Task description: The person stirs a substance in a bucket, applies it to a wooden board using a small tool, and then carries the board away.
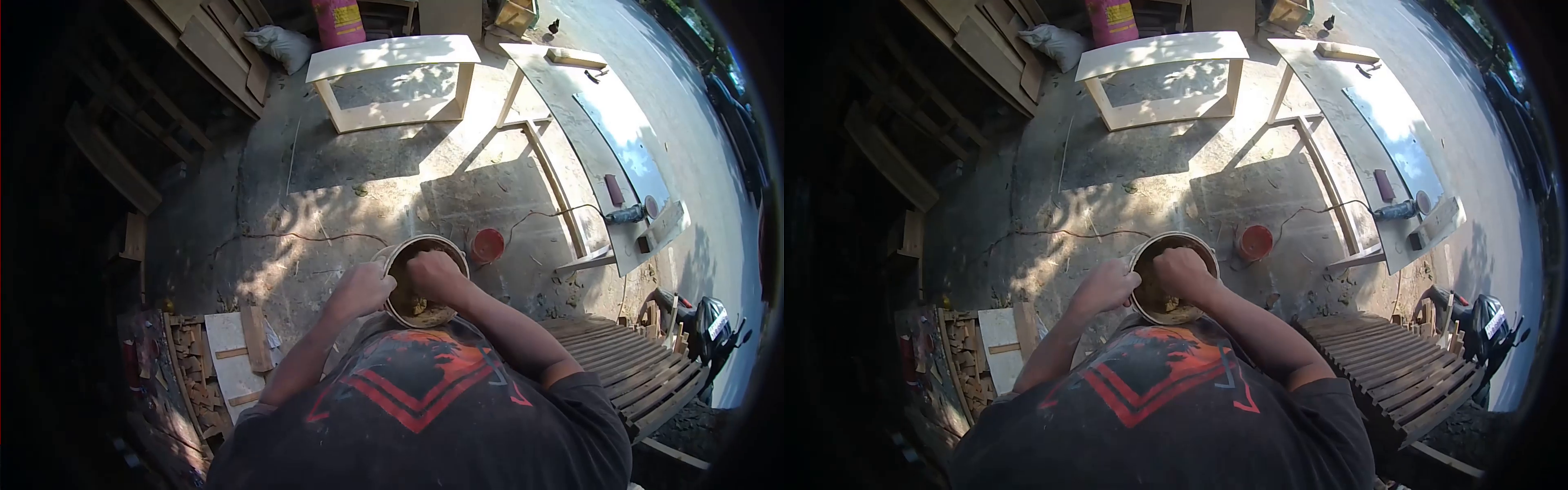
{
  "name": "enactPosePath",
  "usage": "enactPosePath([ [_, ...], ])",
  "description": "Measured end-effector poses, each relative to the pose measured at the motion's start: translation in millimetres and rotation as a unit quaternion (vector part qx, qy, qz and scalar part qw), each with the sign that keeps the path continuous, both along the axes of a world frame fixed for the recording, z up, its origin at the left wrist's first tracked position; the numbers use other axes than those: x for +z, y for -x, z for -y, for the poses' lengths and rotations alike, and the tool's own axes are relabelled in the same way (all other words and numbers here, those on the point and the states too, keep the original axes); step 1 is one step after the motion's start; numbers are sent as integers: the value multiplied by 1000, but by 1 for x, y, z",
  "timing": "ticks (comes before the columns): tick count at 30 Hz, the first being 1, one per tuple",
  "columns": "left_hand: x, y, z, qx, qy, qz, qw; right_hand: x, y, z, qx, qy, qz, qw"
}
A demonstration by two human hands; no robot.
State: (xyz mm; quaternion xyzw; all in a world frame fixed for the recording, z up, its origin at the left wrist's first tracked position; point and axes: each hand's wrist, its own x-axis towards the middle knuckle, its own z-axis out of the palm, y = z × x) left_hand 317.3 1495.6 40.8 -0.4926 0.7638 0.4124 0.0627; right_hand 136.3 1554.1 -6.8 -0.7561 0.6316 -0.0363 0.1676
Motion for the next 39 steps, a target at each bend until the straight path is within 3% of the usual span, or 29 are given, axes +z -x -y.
enactPosePath([
  [2,-4,15,32,-4,-41,0,999,-18,4,24,54,0,92,994],
  [6,-14,36,104,6,-103,36,994,-7,63,86,110,-126,132,977],
  [10,-22,69,181,73,-100,-16,992,11,125,169,-32,-110,88,989],
  [13,-13,89,219,101,-96,-31,990,29,155,225,-26,-107,104,988],
  [16,-8,112,252,127,-111,-42,985,10,152,273,-26,-65,60,996],
  [20,-5,132,300,137,-82,-70,985,5,148,325,89,-79,32,992],
  [24,-9,142,353,145,-118,-59,981,21,173,379,17,-80,0,997],
  [26,-4,155,384,126,-124,-45,983,-1,165,403,18,-90,-32,995],
  [28,-8,160,425,107,-118,-37,987,0,158,428,146,-102,-8,984],
  [30,-26,152,464,94,-136,-31,986,14,165,456,124,-142,-8,982],
  [33,-37,148,518,78,-130,-43,988,12,161,501,54,-83,13,995],
  [35,-31,147,542,68,-120,-33,990,-5,152,533,-16,-57,-57,997],
  [39,-25,146,608,3,-108,-26,994,1,154,568,29,-125,8,992],
])
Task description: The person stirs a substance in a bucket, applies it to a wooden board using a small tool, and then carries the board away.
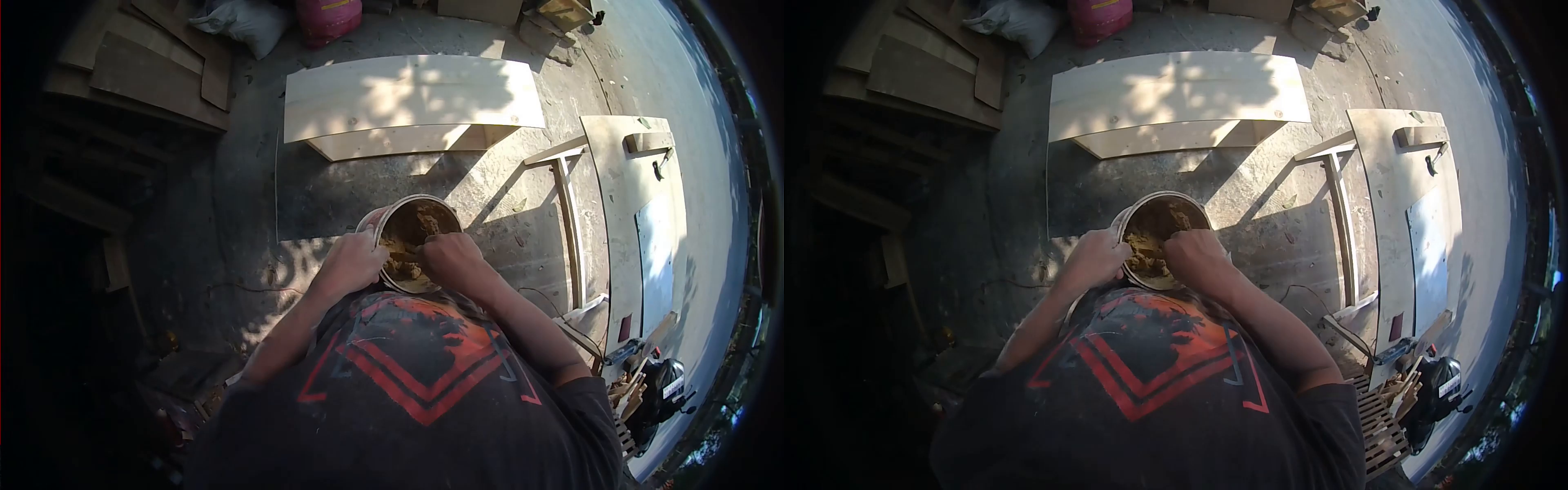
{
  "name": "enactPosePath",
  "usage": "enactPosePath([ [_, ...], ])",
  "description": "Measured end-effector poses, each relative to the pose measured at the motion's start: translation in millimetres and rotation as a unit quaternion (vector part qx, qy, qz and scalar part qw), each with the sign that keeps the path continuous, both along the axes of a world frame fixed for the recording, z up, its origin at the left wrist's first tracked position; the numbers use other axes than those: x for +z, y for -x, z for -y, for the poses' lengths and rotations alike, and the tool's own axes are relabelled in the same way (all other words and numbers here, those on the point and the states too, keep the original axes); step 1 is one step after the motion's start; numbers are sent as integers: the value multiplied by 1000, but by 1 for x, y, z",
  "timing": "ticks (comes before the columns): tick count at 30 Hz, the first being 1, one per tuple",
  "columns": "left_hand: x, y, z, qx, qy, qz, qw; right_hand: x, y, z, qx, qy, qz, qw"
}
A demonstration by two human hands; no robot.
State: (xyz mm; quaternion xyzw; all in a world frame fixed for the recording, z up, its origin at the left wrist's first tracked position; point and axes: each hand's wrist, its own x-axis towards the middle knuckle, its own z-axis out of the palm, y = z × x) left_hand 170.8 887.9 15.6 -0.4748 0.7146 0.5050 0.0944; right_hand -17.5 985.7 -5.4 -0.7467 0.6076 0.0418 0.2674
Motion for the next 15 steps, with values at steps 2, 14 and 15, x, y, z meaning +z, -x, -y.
enactPosePath([
  [2,10,1,19,-5,-38,26,999,5,7,19,-74,57,-19,995],
  [14,-24,36,82,-34,69,38,996,-31,40,109,-49,-9,61,997],
  [15,-23,39,90,-13,50,28,998,-22,46,118,-42,-8,64,997],
])
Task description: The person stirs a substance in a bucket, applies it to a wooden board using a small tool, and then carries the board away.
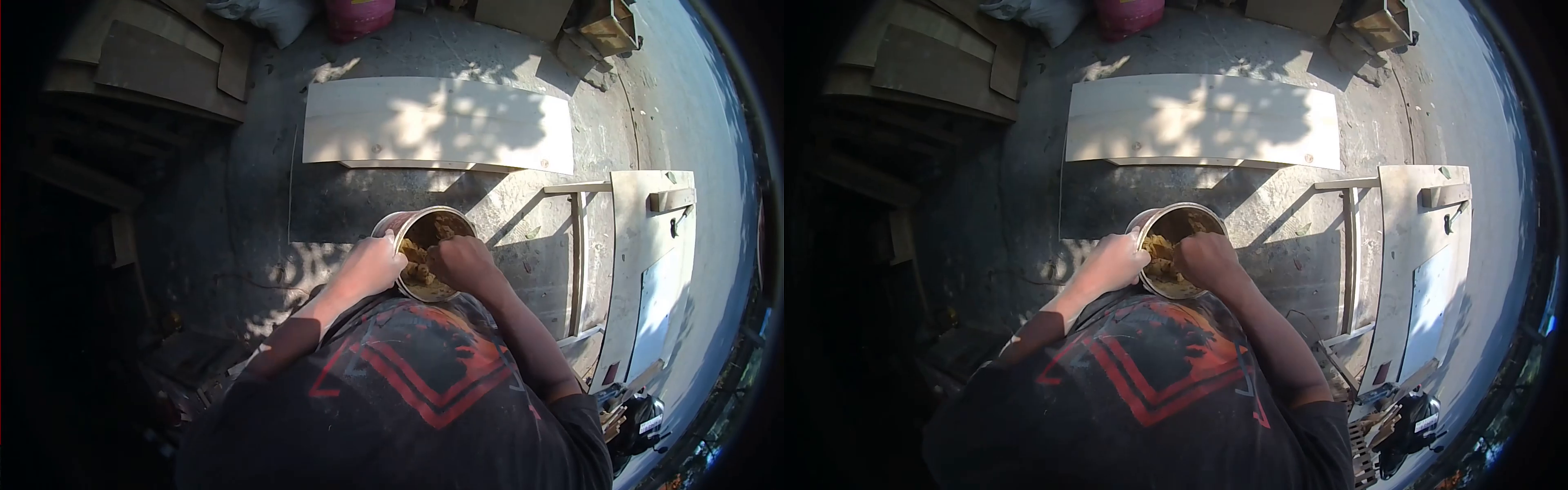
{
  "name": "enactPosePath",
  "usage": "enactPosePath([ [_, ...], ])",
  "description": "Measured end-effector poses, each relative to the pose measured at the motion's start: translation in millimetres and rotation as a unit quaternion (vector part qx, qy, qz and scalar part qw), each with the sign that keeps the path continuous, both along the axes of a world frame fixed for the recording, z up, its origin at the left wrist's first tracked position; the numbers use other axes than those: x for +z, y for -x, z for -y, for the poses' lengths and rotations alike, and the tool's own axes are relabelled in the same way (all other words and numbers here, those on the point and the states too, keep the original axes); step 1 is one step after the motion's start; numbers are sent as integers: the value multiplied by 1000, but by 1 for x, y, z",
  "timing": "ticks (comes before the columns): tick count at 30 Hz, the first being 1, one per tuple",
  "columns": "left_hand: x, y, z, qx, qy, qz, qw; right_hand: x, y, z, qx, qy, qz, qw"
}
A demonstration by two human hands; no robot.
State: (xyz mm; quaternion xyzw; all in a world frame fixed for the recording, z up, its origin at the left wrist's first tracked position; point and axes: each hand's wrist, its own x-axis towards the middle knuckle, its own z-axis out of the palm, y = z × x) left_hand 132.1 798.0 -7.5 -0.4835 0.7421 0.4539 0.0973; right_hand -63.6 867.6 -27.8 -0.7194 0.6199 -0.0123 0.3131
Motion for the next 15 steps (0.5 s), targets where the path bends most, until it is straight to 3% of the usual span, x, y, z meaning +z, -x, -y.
enactPosePath([
  [2,1,5,10,32,-24,-10,999,26,14,8,-8,20,55,998],
  [5,4,11,28,83,-51,21,995,-3,23,23,-11,31,2,999],
  [9,14,12,47,163,-77,-15,983,50,42,52,-15,30,10,999],
  [12,23,14,65,229,-118,-95,961,51,55,70,-46,57,-63,995],
  [15,-5,10,84,208,-62,-58,974,41,43,95,-1,43,-141,989],
])
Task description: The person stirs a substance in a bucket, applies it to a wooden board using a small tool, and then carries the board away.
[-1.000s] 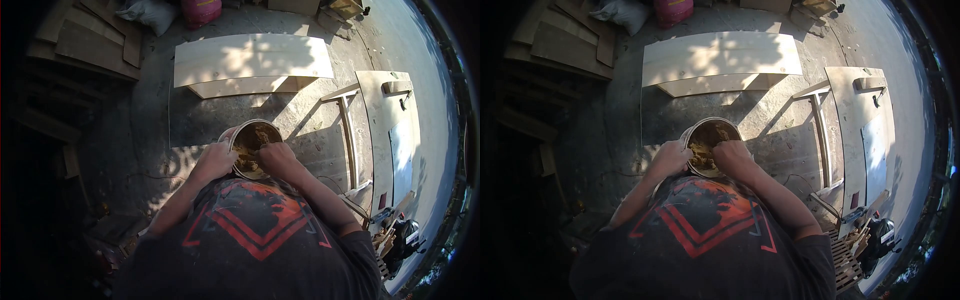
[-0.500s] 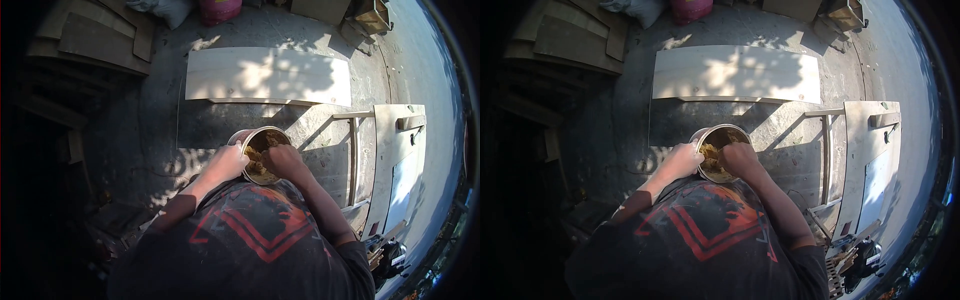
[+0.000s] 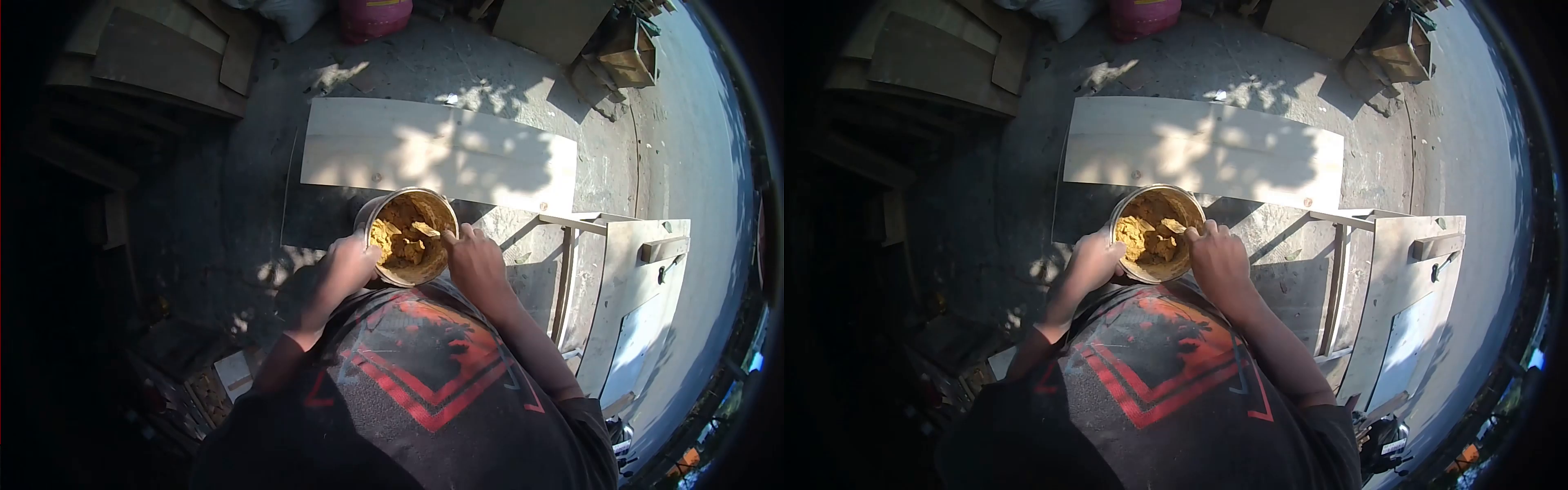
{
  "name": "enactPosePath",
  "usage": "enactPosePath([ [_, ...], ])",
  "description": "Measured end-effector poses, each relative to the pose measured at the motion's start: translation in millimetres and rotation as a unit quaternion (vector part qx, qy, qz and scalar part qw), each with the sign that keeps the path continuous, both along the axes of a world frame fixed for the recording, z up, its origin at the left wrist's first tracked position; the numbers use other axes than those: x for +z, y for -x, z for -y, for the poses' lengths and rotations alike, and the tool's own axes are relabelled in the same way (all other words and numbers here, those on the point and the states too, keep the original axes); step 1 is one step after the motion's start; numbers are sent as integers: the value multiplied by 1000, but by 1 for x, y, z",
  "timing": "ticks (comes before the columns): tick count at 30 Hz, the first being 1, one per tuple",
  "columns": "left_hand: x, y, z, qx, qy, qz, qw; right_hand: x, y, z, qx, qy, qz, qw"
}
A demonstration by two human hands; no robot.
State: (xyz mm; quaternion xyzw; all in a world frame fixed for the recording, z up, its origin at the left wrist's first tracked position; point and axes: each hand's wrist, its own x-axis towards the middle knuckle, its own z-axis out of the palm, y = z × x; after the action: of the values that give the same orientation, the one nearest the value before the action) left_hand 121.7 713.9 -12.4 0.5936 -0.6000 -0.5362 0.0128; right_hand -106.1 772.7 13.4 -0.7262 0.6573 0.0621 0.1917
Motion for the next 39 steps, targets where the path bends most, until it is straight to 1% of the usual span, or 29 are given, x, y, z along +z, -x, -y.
enactPosePath([
  [1,-3,-3,6,-23,28,-9,999,-6,-6,0,-4,-9,0,1000],
  [3,-3,1,31,-56,-32,57,996,-15,-19,21,-2,66,70,995],
  [5,-17,-4,47,-103,57,56,991,-37,-35,33,-33,50,51,997],
  [6,-20,-10,53,-114,48,52,991,-42,-41,37,-35,23,38,998],
  [8,-28,-13,82,-159,133,25,978,-57,-44,60,-35,6,13,999],
  [9,-32,-13,99,-156,135,20,978,-65,-47,70,-59,-33,-4,998],
  [11,-36,-22,118,-191,66,18,979,-73,-65,63,-120,-129,-26,984],
  [12,-69,-32,122,-276,153,9,949,-62,-73,69,-127,-130,-28,983],
  [14,-67,-30,152,-244,132,13,961,-35,-80,95,-278,0,76,958],
  [15,-61,-35,154,-221,89,23,971,-35,-78,95,-285,-10,75,956],
  [17,-62,-42,170,-226,57,0,972,-38,-61,91,-344,-86,215,910],
  [18,-69,-43,179,-213,30,3,977,-38,-53,90,-393,-146,280,864],
  [19,-78,-47,187,-198,5,7,980,-33,-50,93,-403,-139,277,861],
  [20,-102,-56,185,-174,59,-38,982,-26,-48,95,-438,-177,346,811],
  [21,-96,-58,190,-182,61,-42,981,-21,-47,95,-467,-212,413,753],
  [22,-84,-57,196,-171,11,-43,984,-24,-46,89,-482,-206,462,715],
  [23,-77,-56,201,-160,-39,-43,985,-27,-49,84,-488,-198,462,714],
  [24,-90,-60,199,-161,-11,-50,986,-30,-54,80,-448,-128,409,785],
  [25,-81,-57,200,-171,-7,-55,984,-33,-59,76,-404,-57,347,844],
  [26,-71,-53,201,-162,-29,-50,985,-37,-64,71,-333,-8,240,912],
  [29,-49,-29,201,-165,-50,-48,984,-14,-84,85,-398,-52,179,898],
  [30,-43,-21,201,-201,-52,-9,978,-20,-82,80,-342,-72,78,934],
  [31,-39,-17,199,-235,-54,33,970,-24,-78,72,-351,-72,76,931],
  [32,-66,-20,194,-284,21,18,959,-29,-75,64,-327,-22,41,944],
  [33,-59,-11,190,-294,22,15,955,-30,-69,58,-301,29,3,953],
  [35,-38,12,184,-319,19,-79,944,-22,-52,45,-338,79,15,938],
  [36,-68,14,175,-346,137,-100,923,-21,-41,31,-378,-6,48,925],
  [37,-71,24,169,-356,136,-100,919,-21,-32,16,-414,-89,83,902],
  [39,-74,58,155,-457,208,-48,863,-23,-7,-12,-438,-59,80,894],
])
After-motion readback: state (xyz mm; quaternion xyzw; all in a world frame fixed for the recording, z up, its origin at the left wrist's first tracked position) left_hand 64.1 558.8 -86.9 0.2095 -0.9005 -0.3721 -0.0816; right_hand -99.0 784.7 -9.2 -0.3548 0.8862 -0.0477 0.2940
